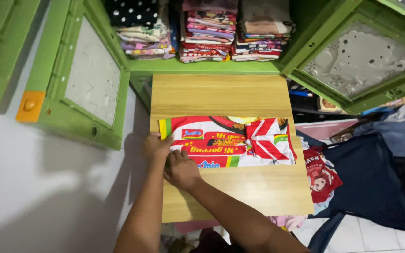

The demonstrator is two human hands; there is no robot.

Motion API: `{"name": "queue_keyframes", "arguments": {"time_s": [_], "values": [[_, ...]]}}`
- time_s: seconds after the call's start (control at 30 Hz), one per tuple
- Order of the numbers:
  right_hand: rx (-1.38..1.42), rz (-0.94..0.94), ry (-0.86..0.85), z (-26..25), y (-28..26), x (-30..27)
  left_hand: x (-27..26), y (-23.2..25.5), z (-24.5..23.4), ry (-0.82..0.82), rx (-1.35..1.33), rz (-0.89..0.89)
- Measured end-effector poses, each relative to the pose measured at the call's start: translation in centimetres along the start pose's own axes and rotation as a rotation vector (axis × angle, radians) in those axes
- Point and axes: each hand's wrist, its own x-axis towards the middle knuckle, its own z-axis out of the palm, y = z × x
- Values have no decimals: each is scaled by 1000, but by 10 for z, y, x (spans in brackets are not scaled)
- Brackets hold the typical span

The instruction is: The person picks up clothing items from a pile, spreads them flat on a wooden table, and folds them by hand before placing them onto a shelf in a green cabinet.

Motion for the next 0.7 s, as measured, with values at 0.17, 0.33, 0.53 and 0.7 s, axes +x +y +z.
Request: {"name": "queue_keyframes", "arguments": {"time_s": [0.17,0.33,0.53,0.7], "values": [[-20,72,-180,27,7,-7,13,-14,10,154,124,123],[18,-14,-61,21,15,-8,26,-19,14,-8,20,135],[519,465,80,-39,25,-28,7,33,39,-310,-141,172],[856,726,260,-75,75,-80,-43,112,112,-260,-177,502]]}}
